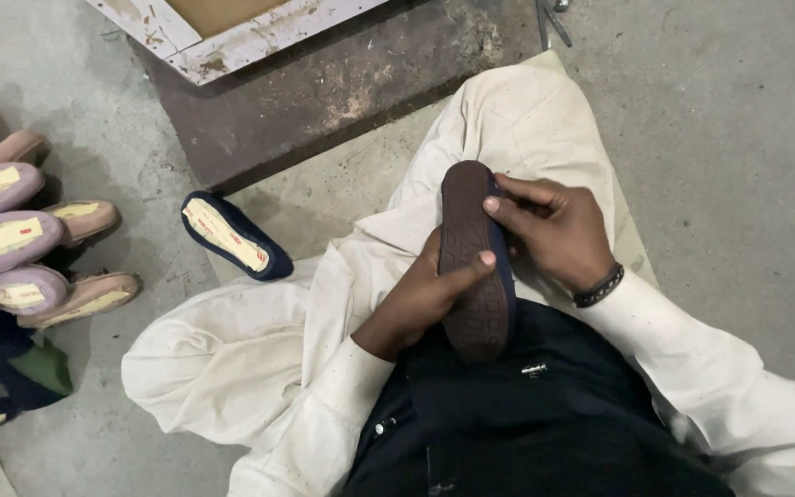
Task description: The person sits on the floor and attaches brown rubber soles to slipper uppers. They pick up a sole from a wooden box, align it with a slipper upper, and press the edges together by hand. The person repeats this process for multiple pairs of slippers in various colors.
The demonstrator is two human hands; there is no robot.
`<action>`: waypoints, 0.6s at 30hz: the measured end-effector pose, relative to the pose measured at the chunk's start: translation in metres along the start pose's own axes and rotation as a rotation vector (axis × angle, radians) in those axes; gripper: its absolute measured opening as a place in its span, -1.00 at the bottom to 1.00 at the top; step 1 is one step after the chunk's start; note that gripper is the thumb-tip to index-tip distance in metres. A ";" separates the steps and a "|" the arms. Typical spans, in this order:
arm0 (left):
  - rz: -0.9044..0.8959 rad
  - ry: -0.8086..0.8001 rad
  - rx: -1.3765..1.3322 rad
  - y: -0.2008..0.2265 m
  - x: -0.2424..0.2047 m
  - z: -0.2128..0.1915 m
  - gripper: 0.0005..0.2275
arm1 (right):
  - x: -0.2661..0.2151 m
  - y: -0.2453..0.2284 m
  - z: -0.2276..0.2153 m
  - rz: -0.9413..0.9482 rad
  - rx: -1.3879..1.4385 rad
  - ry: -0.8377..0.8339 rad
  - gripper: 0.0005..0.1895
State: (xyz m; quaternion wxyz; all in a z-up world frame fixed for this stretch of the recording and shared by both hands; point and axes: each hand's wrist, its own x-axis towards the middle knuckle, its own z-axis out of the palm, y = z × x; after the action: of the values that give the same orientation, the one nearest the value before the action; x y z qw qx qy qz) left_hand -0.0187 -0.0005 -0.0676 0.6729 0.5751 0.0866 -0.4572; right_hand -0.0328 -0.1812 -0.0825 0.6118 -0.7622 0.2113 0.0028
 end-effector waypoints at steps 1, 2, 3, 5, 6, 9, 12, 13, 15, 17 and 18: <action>0.020 -0.006 -0.072 -0.002 -0.003 0.000 -0.07 | -0.010 -0.006 0.001 0.092 0.027 -0.045 -0.66; 0.040 -0.006 -0.150 -0.004 -0.006 0.000 -0.10 | -0.020 -0.012 0.001 0.185 0.050 -0.097 -0.68; 0.043 -0.001 -0.155 -0.009 0.002 -0.003 -0.10 | -0.027 -0.015 -0.006 0.183 0.046 -0.104 -0.68; 0.130 0.032 -0.285 -0.025 0.012 -0.009 -0.17 | -0.047 -0.017 -0.017 0.155 -0.107 -0.292 -0.49; 0.132 0.030 -0.285 -0.023 0.013 -0.009 -0.17 | -0.053 -0.015 -0.018 0.153 -0.109 -0.291 -0.49; 0.288 0.042 -0.399 -0.013 0.012 -0.002 -0.29 | -0.070 -0.018 -0.022 -0.090 -0.179 -0.358 -0.02; 0.207 0.130 -0.401 0.007 0.004 0.009 -0.33 | -0.074 -0.028 -0.017 -0.237 -0.511 -0.321 0.08; 0.219 0.152 -0.400 0.008 0.004 0.011 -0.33 | -0.074 -0.024 -0.015 -0.360 -0.549 -0.252 -0.06; 0.227 0.181 -0.406 0.009 0.000 0.017 -0.33 | -0.074 -0.018 -0.013 -0.481 -0.587 -0.194 -0.18; 0.287 0.247 -0.457 0.010 -0.003 0.025 -0.32 | -0.073 -0.016 -0.013 -0.569 -0.574 -0.132 -0.40; 0.289 0.250 -0.462 0.001 0.003 0.020 -0.32 | -0.071 -0.018 -0.010 -0.572 -0.576 -0.137 -0.40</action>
State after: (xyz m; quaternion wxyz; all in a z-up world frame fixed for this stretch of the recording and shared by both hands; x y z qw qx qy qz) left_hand -0.0245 -0.0195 -0.0625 0.8281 0.4648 0.1880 -0.2506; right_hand -0.0943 -0.1651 -0.0449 0.3623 -0.9284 -0.0599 -0.0574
